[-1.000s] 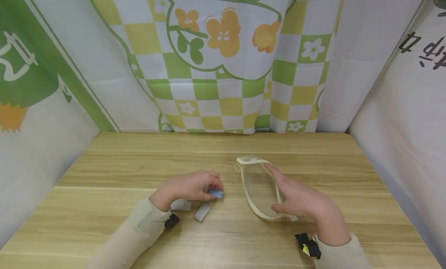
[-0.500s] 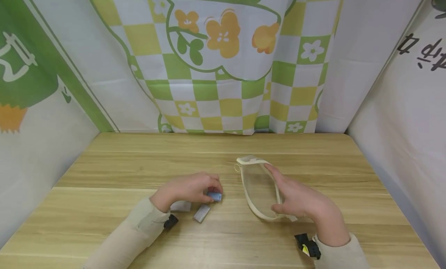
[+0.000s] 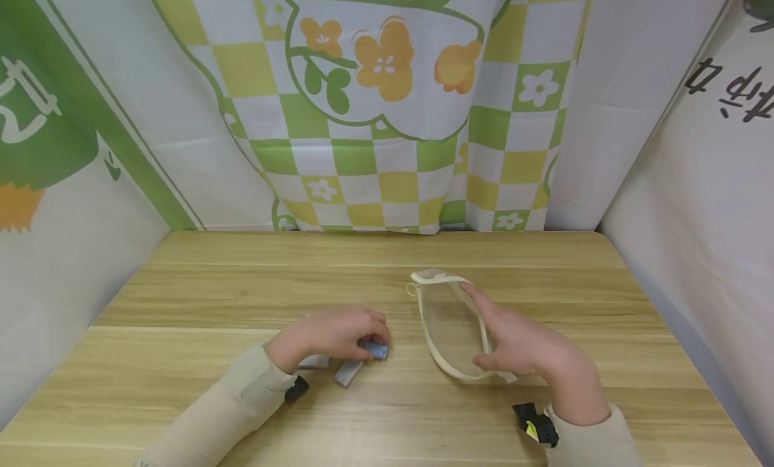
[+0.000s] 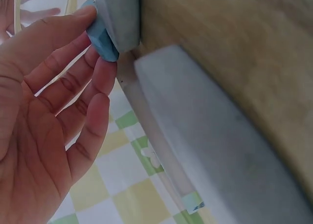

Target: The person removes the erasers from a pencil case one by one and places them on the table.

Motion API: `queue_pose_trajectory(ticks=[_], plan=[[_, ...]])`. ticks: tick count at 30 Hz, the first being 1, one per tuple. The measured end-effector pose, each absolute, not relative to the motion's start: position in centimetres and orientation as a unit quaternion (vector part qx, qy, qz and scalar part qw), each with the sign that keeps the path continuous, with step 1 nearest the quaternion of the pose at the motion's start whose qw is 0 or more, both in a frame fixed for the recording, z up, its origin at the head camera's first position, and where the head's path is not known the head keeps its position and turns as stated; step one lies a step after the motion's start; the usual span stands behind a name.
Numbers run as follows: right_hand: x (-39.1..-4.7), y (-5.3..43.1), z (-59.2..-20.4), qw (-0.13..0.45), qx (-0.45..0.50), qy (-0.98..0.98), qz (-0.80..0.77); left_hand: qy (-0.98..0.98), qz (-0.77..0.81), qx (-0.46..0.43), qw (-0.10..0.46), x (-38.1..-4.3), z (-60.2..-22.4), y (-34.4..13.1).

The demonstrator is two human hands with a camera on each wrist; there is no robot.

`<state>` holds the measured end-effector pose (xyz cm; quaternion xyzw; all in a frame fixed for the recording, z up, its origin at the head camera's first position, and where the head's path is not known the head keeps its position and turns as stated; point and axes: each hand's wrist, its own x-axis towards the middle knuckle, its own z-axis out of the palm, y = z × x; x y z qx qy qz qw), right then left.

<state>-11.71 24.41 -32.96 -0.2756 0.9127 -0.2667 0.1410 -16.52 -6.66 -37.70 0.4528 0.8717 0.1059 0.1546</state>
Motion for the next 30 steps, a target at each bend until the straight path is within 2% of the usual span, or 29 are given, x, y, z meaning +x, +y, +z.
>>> queue_pose_trajectory(ticks=[16, 30], plan=[[-11.77, 24.94, -33.02, 0.144, -0.265, 0.911, -0.282, 0.860, 0.068, 0.489, 0.126, -16.49, -38.00, -6.18], [-11.83, 24.96, -32.76, 0.156, -0.259, 0.909, -0.286, 0.868, 0.053, 0.475, 0.136, -16.52, -37.78, -5.86]])
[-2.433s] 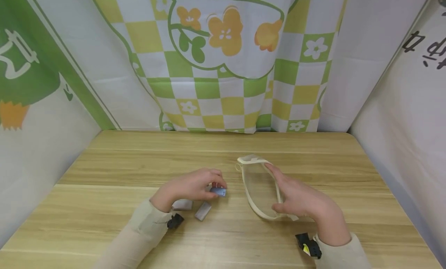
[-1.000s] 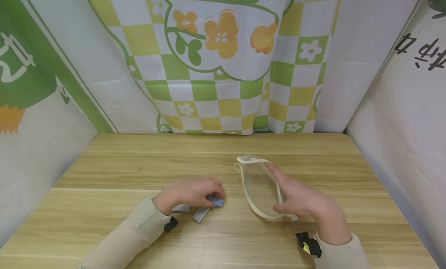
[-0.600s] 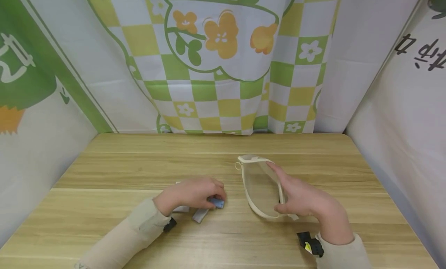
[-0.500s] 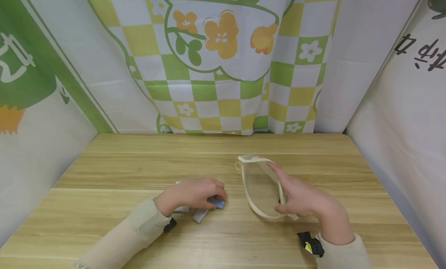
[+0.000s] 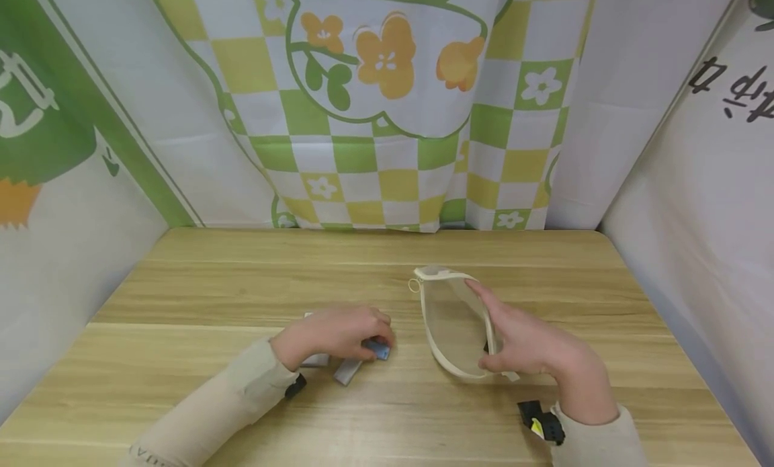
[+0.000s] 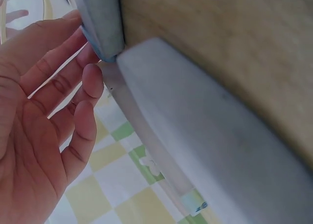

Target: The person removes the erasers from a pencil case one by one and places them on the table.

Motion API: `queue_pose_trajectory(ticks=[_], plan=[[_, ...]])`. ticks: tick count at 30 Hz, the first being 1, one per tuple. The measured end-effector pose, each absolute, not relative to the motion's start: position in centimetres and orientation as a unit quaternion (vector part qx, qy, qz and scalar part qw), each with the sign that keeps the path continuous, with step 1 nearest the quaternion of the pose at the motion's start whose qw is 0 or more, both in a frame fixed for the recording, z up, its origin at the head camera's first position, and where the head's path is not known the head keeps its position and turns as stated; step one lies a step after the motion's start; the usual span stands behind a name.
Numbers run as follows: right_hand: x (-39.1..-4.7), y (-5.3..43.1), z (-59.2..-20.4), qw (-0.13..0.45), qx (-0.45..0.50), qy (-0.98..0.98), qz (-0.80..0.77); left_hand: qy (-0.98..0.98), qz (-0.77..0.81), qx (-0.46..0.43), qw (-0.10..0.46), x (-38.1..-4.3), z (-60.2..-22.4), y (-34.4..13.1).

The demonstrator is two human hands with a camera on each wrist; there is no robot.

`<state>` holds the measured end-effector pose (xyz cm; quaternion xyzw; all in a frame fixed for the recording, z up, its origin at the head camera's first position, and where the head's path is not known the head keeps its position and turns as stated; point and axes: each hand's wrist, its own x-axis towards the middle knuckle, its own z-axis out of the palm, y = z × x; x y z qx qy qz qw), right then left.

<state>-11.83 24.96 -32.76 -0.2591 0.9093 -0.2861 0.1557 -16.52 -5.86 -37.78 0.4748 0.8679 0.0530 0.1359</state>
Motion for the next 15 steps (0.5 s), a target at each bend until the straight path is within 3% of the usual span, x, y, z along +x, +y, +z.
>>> queue_pose_trajectory(ticks=[15], plan=[[-11.88, 25.08, -32.82, 0.162, -0.268, 0.905, -0.287, 0.862, 0.133, 0.466, 0.147, -16.81, -37.02, -5.88]])
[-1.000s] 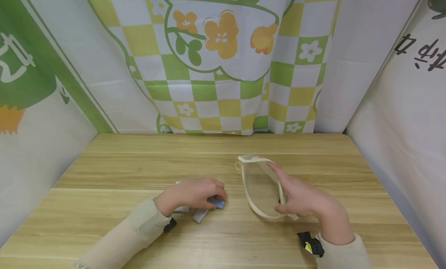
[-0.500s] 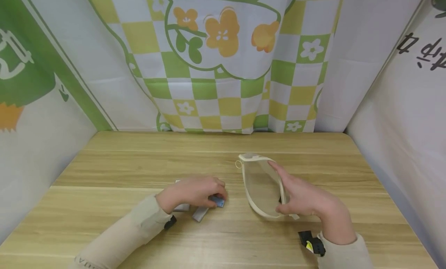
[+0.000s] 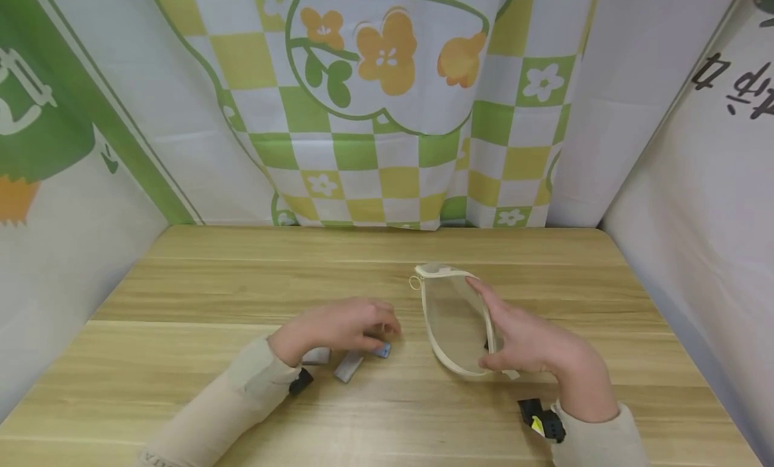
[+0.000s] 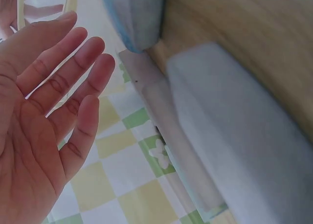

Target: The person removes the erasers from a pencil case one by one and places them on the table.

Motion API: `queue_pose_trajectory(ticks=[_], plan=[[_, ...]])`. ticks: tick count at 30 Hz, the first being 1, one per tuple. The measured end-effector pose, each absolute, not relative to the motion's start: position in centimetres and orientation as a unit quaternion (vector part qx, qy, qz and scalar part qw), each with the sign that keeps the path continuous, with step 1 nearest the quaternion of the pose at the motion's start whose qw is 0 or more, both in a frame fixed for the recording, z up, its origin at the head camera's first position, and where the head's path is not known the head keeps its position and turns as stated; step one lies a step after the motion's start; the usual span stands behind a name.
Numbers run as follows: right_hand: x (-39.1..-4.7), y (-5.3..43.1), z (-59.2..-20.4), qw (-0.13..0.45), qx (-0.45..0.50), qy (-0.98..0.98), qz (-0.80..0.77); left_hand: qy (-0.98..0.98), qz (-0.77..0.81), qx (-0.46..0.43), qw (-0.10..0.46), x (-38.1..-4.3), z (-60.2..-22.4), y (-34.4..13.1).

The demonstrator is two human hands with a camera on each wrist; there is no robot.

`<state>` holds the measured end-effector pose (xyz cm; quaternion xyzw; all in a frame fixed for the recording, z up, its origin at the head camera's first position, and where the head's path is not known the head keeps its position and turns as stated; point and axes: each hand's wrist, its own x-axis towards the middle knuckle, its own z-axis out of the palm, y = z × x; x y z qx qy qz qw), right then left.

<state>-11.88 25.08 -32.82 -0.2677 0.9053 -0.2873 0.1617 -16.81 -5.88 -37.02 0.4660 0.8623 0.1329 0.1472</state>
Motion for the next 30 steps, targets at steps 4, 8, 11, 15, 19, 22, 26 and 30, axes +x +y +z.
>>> queue_pose_trajectory(ticks=[4, 8, 11, 15, 19, 22, 26, 30], plan=[[-11.9, 25.1, -32.8, 0.159, -0.269, 0.907, -0.283, 0.860, 0.148, 0.466, 0.144, -16.9, -37.0, -5.7], [-11.9, 25.1, -32.8, 0.159, -0.267, 0.908, -0.281, 0.856, 0.161, 0.472, 0.133, -17.0, -37.1, -5.4], [-11.9, 25.1, -32.8, 0.162, -0.265, 0.907, -0.285, 0.854, 0.171, 0.476, 0.118, -17.0, -37.0, -5.1], [-11.8, 25.1, -32.8, 0.167, -0.259, 0.906, -0.289, 0.854, 0.181, 0.479, 0.097, -17.0, -36.9, -4.7], [-11.8, 25.1, -32.9, 0.168, -0.259, 0.905, -0.292, 0.847, 0.202, 0.483, 0.088, -17.1, -36.7, -4.0], [-11.8, 25.1, -32.9, 0.168, -0.261, 0.904, -0.294, 0.843, 0.209, 0.489, 0.081, -17.1, -36.5, -3.3], [-11.8, 25.1, -32.9, 0.165, -0.263, 0.905, -0.290, 0.841, 0.202, 0.497, 0.068, -17.1, -36.2, -2.5], [-11.8, 25.1, -32.8, 0.166, -0.264, 0.906, -0.286, 0.836, 0.210, 0.503, 0.062, -17.0, -35.9, -1.7]])
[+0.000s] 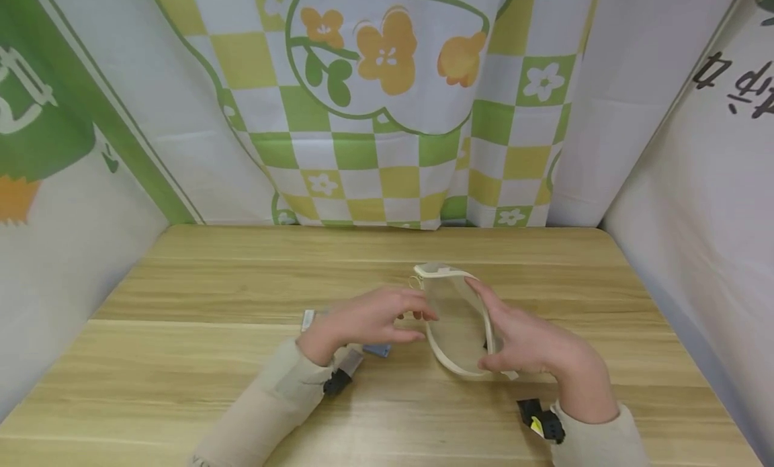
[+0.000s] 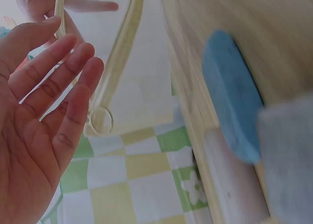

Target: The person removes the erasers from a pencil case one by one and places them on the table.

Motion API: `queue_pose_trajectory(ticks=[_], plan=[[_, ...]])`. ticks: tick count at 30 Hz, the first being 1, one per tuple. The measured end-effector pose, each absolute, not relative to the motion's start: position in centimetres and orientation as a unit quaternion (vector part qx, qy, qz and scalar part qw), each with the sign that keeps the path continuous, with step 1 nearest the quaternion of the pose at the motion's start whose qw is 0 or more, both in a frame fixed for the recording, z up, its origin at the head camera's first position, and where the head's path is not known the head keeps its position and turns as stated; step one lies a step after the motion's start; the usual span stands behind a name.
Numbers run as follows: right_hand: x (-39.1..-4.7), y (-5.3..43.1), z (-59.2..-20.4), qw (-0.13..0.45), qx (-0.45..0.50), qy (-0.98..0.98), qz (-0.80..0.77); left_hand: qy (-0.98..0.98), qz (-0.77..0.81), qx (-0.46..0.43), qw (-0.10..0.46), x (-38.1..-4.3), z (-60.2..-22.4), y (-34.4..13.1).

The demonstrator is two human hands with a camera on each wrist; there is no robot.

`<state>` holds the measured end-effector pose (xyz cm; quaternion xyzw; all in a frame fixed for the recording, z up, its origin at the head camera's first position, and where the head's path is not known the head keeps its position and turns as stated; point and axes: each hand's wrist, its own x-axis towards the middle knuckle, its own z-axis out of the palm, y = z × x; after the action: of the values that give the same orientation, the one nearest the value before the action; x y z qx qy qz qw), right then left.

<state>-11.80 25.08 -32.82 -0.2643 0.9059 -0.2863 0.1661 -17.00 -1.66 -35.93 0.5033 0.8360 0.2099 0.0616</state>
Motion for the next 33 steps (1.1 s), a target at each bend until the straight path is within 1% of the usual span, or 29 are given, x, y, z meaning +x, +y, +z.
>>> queue_pose_trajectory(ticks=[5, 11, 13, 21, 26, 33], plan=[[-11.7, 25.2, -32.8, 0.169, -0.261, 0.907, -0.285, 0.830, 0.207, 0.516, 0.053, -17.1, -36.0, -0.4], [-11.6, 25.2, -32.6, 0.167, -0.271, 0.904, -0.286, 0.840, 0.181, 0.510, 0.028, -17.1, -35.9, 1.3], [-11.6, 25.2, -32.5, 0.165, -0.274, 0.903, -0.286, 0.843, 0.170, 0.509, 0.028, -17.1, -35.9, 1.9], [-11.6, 25.2, -32.5, 0.174, -0.270, 0.902, -0.289, 0.840, 0.165, 0.514, 0.050, -17.3, -36.2, 3.6], [-11.6, 25.2, -32.4, 0.165, -0.273, 0.906, -0.279, 0.830, 0.169, 0.529, 0.051, -17.6, -36.6, 4.8], [-11.7, 25.0, -32.4, 0.161, -0.282, 0.904, -0.278, 0.817, 0.196, 0.535, 0.088, -17.3, -37.2, 6.0]])
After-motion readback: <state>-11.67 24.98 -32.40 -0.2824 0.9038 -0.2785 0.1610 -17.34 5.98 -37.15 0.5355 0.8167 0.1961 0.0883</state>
